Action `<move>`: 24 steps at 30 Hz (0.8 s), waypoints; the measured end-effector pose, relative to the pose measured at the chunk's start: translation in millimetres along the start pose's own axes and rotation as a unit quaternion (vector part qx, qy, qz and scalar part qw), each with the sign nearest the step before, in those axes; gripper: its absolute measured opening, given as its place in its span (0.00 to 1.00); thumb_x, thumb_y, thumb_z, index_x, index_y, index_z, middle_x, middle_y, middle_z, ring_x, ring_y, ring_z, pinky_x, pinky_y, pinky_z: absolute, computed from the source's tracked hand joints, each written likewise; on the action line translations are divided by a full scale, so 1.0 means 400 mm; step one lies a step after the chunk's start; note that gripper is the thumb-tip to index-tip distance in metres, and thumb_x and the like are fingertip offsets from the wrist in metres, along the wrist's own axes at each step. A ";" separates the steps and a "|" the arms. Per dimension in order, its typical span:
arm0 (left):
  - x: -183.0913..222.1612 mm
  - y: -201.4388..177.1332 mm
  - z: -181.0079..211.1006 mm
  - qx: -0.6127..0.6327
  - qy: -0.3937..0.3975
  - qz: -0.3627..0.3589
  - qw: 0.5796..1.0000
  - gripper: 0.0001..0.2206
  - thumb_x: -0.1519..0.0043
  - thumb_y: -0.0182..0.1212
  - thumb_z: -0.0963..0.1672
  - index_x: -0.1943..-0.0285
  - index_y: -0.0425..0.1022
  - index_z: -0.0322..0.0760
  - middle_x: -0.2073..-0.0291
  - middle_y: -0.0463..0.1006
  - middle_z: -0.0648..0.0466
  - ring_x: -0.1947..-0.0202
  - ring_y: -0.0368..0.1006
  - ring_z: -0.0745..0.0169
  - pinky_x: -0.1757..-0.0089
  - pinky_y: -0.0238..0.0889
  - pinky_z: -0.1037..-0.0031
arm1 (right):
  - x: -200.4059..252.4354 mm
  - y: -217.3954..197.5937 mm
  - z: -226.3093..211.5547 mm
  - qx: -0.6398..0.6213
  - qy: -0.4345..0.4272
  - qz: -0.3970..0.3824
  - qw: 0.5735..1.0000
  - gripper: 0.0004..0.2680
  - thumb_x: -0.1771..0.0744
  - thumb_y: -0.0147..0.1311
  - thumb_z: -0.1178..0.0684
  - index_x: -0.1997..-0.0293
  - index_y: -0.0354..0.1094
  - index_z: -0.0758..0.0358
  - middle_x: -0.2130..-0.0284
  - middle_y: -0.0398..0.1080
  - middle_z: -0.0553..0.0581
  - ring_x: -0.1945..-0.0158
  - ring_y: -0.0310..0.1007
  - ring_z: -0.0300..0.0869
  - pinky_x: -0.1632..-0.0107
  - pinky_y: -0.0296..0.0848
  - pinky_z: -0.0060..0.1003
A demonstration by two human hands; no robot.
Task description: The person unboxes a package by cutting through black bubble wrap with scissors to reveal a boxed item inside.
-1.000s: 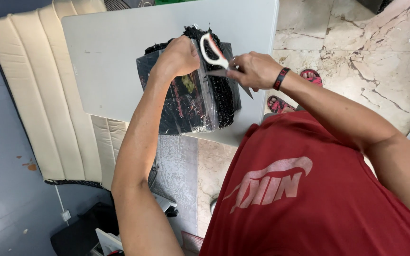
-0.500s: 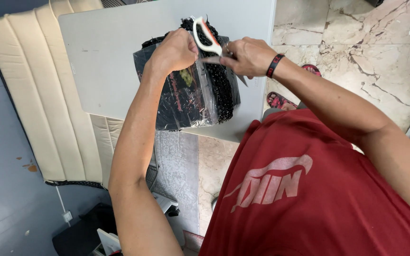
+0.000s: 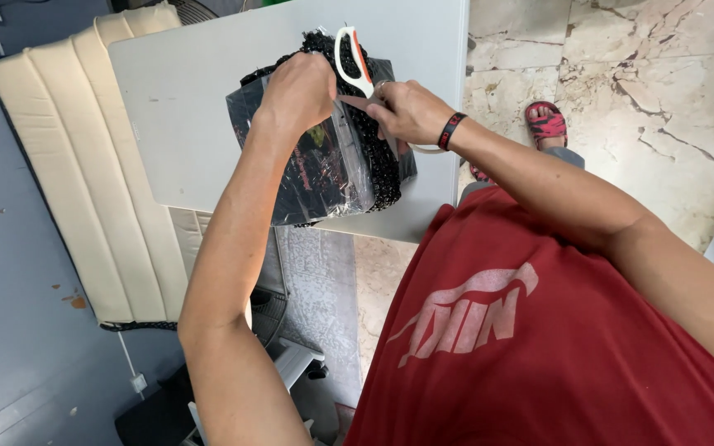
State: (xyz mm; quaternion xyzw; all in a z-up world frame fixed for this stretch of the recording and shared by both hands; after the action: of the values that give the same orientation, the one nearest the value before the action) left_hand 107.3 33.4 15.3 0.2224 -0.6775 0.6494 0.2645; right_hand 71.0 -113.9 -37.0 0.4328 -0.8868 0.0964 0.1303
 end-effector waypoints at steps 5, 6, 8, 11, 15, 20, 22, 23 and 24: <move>0.008 0.015 -0.008 0.033 0.056 0.044 0.997 0.16 0.48 0.52 0.27 0.74 0.82 0.32 0.71 0.81 0.46 0.64 0.78 0.47 0.58 0.76 0.55 | -0.016 -0.010 0.018 0.030 -0.013 0.015 0.999 0.08 0.26 0.42 0.52 0.53 0.65 0.64 0.79 0.76 0.55 0.82 0.76 0.42 0.71 0.76 0.38; 0.013 0.017 -0.015 0.033 0.056 0.043 0.997 0.16 0.48 0.52 0.27 0.74 0.82 0.32 0.71 0.81 0.46 0.64 0.78 0.47 0.58 0.76 0.55 | -0.018 -0.011 0.017 0.029 -0.013 0.015 0.999 0.08 0.26 0.42 0.52 0.53 0.65 0.64 0.79 0.76 0.55 0.82 0.76 0.42 0.71 0.76 0.38; 0.026 0.019 -0.015 0.032 0.108 0.047 0.992 0.15 0.47 0.49 0.27 0.75 0.78 0.29 0.71 0.79 0.45 0.62 0.75 0.45 0.58 0.73 0.54 | -0.022 -0.005 0.016 0.002 -0.004 -0.004 1.000 0.07 0.26 0.43 0.53 0.56 0.65 0.64 0.78 0.77 0.57 0.82 0.77 0.43 0.75 0.74 0.35; 0.056 0.001 -0.013 0.058 0.097 0.015 0.993 0.13 0.41 0.50 0.30 0.65 0.81 0.30 0.62 0.78 0.45 0.54 0.73 0.46 0.49 0.68 0.55 | -0.016 -0.012 0.008 0.000 0.006 -0.038 0.999 0.08 0.26 0.43 0.52 0.57 0.65 0.64 0.77 0.78 0.57 0.82 0.76 0.43 0.72 0.76 0.34; 0.067 -0.009 -0.005 0.070 0.098 -0.003 0.993 0.12 0.39 0.53 0.31 0.65 0.80 0.33 0.60 0.78 0.47 0.54 0.74 0.48 0.46 0.67 0.53 | -0.013 -0.018 0.014 0.032 -0.001 -0.048 0.998 0.08 0.25 0.44 0.52 0.59 0.66 0.63 0.84 0.73 0.59 0.83 0.76 0.43 0.71 0.74 0.36; 0.049 -0.008 -0.007 0.052 0.104 0.021 0.993 0.11 0.40 0.53 0.32 0.63 0.81 0.33 0.60 0.80 0.44 0.53 0.73 0.43 0.51 0.66 0.48 | 0.036 -0.022 0.017 0.073 0.043 -0.025 0.996 0.10 0.26 0.43 0.49 0.49 0.69 0.63 0.80 0.75 0.61 0.80 0.78 0.45 0.69 0.76 0.40; 0.061 -0.006 0.000 0.018 0.107 0.045 0.993 0.08 0.39 0.58 0.34 0.56 0.81 0.31 0.59 0.77 0.45 0.55 0.75 0.42 0.53 0.69 0.48 | 0.037 -0.025 0.042 0.019 0.057 -0.007 0.998 0.09 0.26 0.42 0.49 0.50 0.67 0.62 0.76 0.76 0.59 0.79 0.78 0.44 0.67 0.75 0.40; 0.068 -0.007 0.002 -0.015 0.109 0.068 0.992 0.10 0.38 0.62 0.36 0.48 0.80 0.29 0.57 0.74 0.46 0.58 0.76 0.41 0.55 0.72 0.48 | 0.036 -0.028 0.057 -0.036 0.070 0.008 0.997 0.09 0.26 0.41 0.49 0.51 0.64 0.61 0.73 0.77 0.57 0.78 0.78 0.43 0.66 0.75 0.40; 0.075 0.008 0.002 -0.013 0.108 0.066 0.992 0.10 0.38 0.62 0.36 0.48 0.80 0.29 0.57 0.74 0.46 0.58 0.76 0.41 0.55 0.72 0.48 | 0.034 -0.022 0.062 -0.037 0.072 0.007 0.997 0.09 0.26 0.41 0.49 0.51 0.64 0.61 0.73 0.77 0.57 0.78 0.78 0.43 0.66 0.75 0.40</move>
State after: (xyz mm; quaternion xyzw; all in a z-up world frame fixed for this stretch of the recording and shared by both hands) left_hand 82.4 33.9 32.4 0.1020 -0.6665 0.6768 0.2955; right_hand 66.3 -136.2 -55.6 0.4137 -0.8809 0.0957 0.2091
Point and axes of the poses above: each hand's wrist, its own x-axis away from the middle knuckle, its own y-axis out of the palm, z = x × y, the point moved 6 cm from there along -x, towards the middle knuckle
